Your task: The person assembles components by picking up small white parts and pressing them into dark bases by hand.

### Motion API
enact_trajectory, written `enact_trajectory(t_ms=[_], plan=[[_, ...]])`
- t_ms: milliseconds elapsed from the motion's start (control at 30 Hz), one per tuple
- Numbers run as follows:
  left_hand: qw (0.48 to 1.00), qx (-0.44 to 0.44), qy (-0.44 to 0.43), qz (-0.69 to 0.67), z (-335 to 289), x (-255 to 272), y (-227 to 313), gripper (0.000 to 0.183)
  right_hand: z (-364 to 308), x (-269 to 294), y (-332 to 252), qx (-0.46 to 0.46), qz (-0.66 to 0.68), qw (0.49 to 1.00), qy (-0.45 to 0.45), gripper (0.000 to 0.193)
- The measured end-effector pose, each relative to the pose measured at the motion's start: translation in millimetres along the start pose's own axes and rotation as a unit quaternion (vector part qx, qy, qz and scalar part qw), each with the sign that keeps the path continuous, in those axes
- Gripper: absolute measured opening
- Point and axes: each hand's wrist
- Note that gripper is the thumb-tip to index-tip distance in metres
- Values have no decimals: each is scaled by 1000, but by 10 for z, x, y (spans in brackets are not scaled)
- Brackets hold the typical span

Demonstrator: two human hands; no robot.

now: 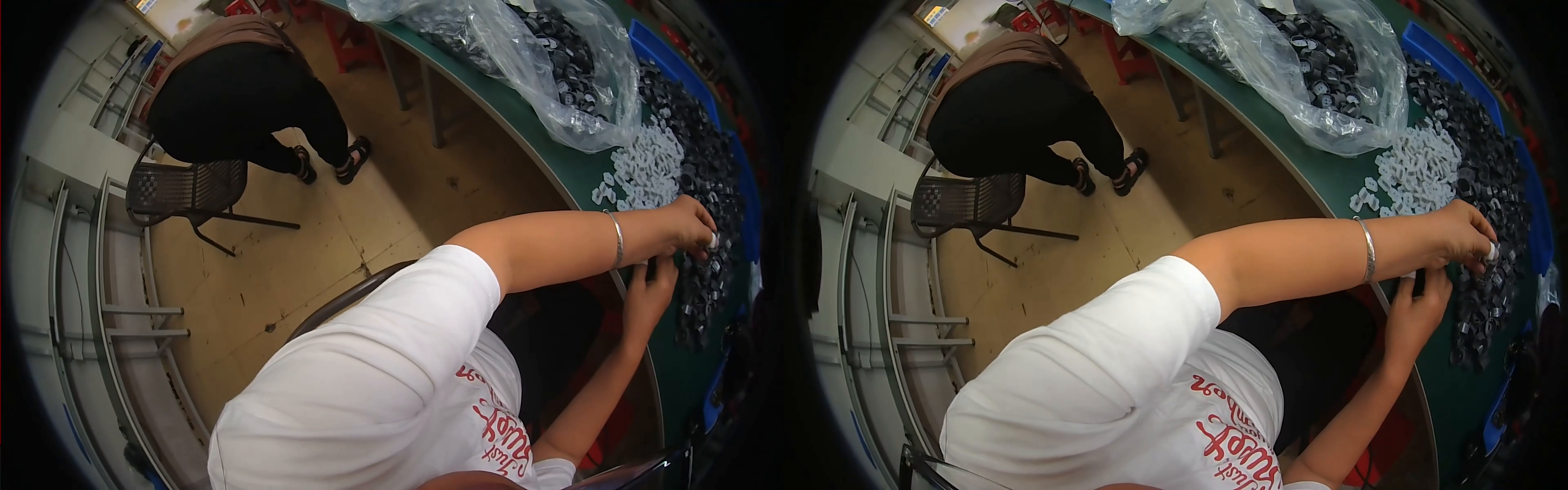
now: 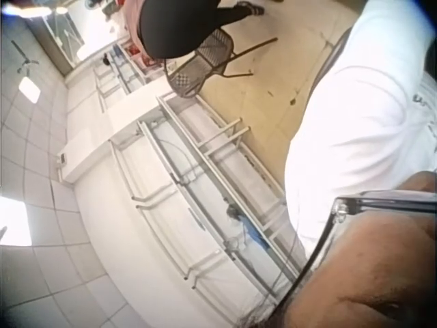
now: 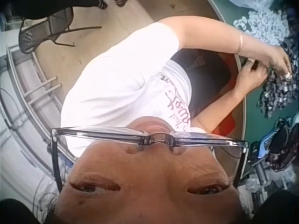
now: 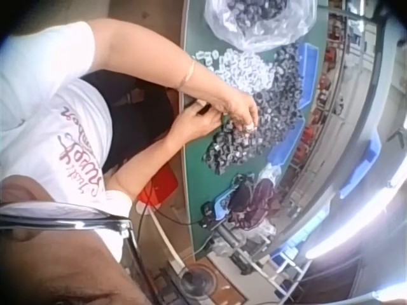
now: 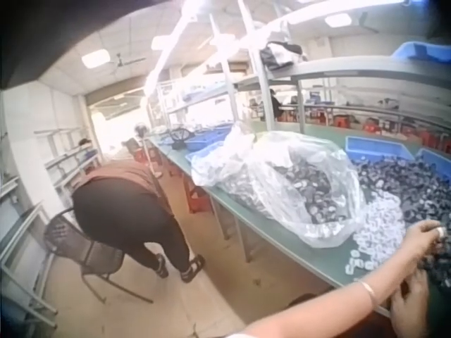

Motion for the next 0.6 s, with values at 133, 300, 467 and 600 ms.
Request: enact_trajectory(t_ms=[133,300,467,600], plan=[[986,35,5,-163,-153,70,71,22,4,-64,130,19,52,997,52,30],[978,51,-31,-199,-609,235,132,28,-47,-65,379,-98,240,959,118,34],[975,49,-32,-214,-1116,380,-48,29,-91,72,210,-43,348,923,159,40],[965,54,8,-256,-1433,343,-151,27,-239,202,-121,-32,314,940,133,28]])
Point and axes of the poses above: each hand's wrist, its own z-axis towards the middle knuckle, its own x-axis out of the back of the hand, y = z × x, and after that the axes turned 7 degrees about x, right-handed
